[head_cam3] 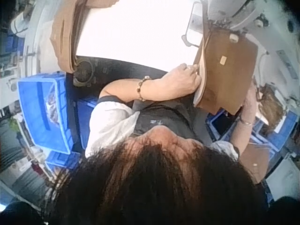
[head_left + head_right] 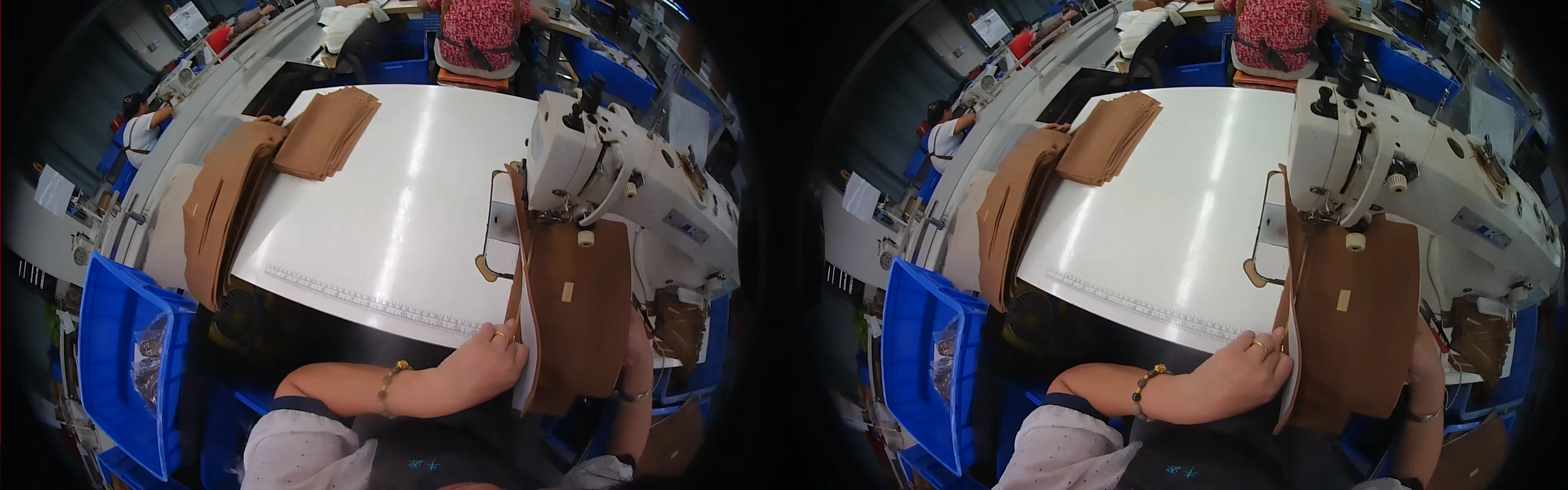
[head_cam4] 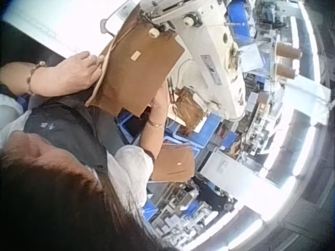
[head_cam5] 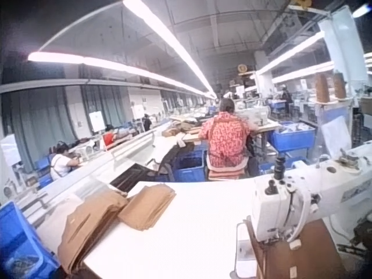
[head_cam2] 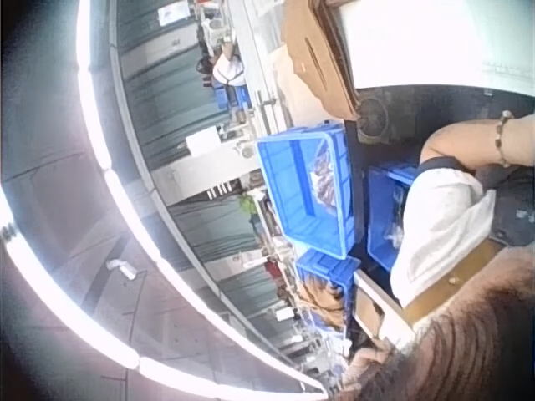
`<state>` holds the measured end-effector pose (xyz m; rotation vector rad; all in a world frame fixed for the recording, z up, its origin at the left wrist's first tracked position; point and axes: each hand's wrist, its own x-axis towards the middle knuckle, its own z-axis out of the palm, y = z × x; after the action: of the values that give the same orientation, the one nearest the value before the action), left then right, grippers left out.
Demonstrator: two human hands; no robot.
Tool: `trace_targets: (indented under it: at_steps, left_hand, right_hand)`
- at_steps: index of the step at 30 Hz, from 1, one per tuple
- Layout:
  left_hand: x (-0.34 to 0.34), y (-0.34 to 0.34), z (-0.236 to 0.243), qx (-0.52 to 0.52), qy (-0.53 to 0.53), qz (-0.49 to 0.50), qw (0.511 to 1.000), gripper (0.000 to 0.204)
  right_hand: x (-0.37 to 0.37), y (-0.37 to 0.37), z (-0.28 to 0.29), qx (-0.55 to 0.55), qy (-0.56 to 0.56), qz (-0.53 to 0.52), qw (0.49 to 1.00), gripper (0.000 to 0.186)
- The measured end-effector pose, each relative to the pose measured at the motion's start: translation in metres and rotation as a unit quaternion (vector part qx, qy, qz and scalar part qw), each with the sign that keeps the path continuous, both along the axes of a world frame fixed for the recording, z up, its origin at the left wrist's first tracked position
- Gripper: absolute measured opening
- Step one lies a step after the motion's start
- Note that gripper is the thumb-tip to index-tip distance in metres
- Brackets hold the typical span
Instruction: Sewing together pieces of leather using an industrial sewing machine.
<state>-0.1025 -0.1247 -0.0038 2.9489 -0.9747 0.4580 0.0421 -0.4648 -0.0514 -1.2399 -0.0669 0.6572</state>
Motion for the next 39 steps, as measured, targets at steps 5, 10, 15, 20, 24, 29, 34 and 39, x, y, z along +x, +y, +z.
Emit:
trace_targets:
  at_steps: [5,10,15,20,24,29,34,39]
  left_hand:
    - [0.0,-0.004,0.003,0.011,-0.031,0.004,0.999,0.012]
    - [0.002,0.0,0.006,-0.022,-0.012,-0.014,1.0,0.013]
    - [0.001,0.006,0.007,-0.034,0.034,-0.021,0.999,0.015]
    - [-0.002,0.011,0.005,-0.057,0.014,-0.011,0.998,0.021]
    - [0.003,0.024,0.001,-0.11,0.018,-0.025,0.993,0.029]
    - [0.01,0.041,-0.002,-0.11,0.078,-0.099,0.986,0.023]
    - [0.008,0.033,-0.008,-0.118,0.006,-0.112,0.987,0.031]
    - [-0.001,0.025,-0.01,-0.08,-0.008,-0.09,0.993,0.039]
  right_hand:
    - [-0.048,0.037,-0.008,-0.098,-0.157,0.005,0.983,0.038]
    - [-0.056,0.07,0.011,-0.165,-0.264,0.011,0.95,0.037]
    - [-0.057,0.074,0.021,-0.209,-0.322,0.02,0.923,0.036]
    - [-0.058,0.07,0.027,-0.246,-0.371,0.03,0.895,0.036]
    - [-0.058,0.071,0.032,-0.274,-0.412,0.035,0.868,0.035]
    - [-0.055,0.075,0.035,-0.312,-0.472,0.041,0.824,0.035]
    - [-0.047,0.082,0.039,-0.362,-0.548,0.05,0.753,0.034]
    - [-0.027,0.09,0.043,-0.413,-0.639,0.064,0.646,0.033]
